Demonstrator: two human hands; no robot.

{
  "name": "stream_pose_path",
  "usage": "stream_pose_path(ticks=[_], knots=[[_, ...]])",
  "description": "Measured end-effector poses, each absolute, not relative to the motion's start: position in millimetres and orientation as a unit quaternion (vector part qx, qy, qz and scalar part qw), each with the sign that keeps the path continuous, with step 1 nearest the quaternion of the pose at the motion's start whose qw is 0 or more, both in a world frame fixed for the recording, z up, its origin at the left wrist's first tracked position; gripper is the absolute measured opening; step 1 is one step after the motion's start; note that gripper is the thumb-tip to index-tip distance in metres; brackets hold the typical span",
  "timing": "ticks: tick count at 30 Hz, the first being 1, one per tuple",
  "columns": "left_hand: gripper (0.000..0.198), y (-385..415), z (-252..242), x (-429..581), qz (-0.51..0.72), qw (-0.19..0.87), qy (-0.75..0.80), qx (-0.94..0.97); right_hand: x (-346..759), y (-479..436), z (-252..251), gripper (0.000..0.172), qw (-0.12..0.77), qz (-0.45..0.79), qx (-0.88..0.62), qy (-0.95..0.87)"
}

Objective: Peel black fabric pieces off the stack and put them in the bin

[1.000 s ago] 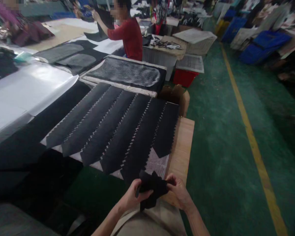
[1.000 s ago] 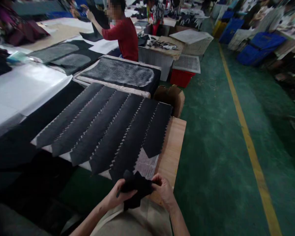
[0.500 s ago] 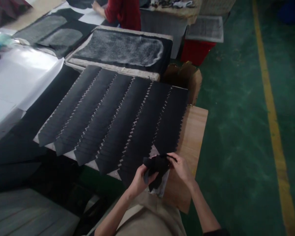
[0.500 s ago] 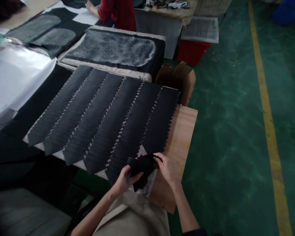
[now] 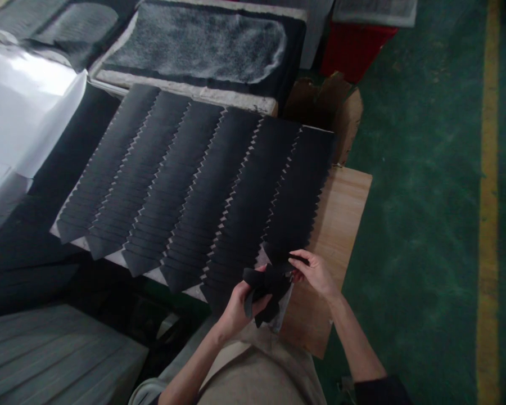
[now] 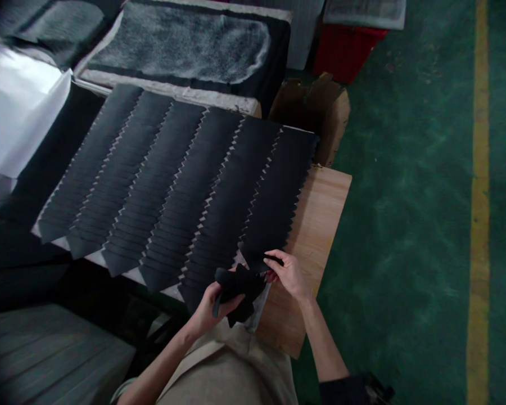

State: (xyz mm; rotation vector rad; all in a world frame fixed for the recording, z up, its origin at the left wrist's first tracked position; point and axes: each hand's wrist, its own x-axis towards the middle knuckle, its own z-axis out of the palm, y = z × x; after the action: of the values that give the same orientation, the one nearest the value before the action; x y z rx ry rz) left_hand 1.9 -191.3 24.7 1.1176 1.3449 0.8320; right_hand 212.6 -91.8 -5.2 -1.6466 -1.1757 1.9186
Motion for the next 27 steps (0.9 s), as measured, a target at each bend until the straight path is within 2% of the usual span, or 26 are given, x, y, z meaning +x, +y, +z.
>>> stream_pose_path(ticks=[4,10,18,27], knots=[[0.036,-196.6,23.0,-1.8,0.333,0.565,0.591,0.469,209.4,-86.1,-4.0,0.041,0.144,0.692,-0.575,-0.413],[0.032,-195.5,23.1,-2.1,0.316,0.581,0.59,0.463,205.1,-82.1,0.5,0.024,0.128,0.655,-0.599,-0.443],[0.054,-175.6,30.0,0.6,0.33,0.588,0.551,0.491,206.2,-81.0,3.9,0.016,0.128,0.615,-0.604,-0.49],[0.054,-158.6,27.2,-8.6,0.304,0.576,0.535,0.538,206.0,-83.8,3.4,0.017,0.143,0.594,-0.602,-0.514]])
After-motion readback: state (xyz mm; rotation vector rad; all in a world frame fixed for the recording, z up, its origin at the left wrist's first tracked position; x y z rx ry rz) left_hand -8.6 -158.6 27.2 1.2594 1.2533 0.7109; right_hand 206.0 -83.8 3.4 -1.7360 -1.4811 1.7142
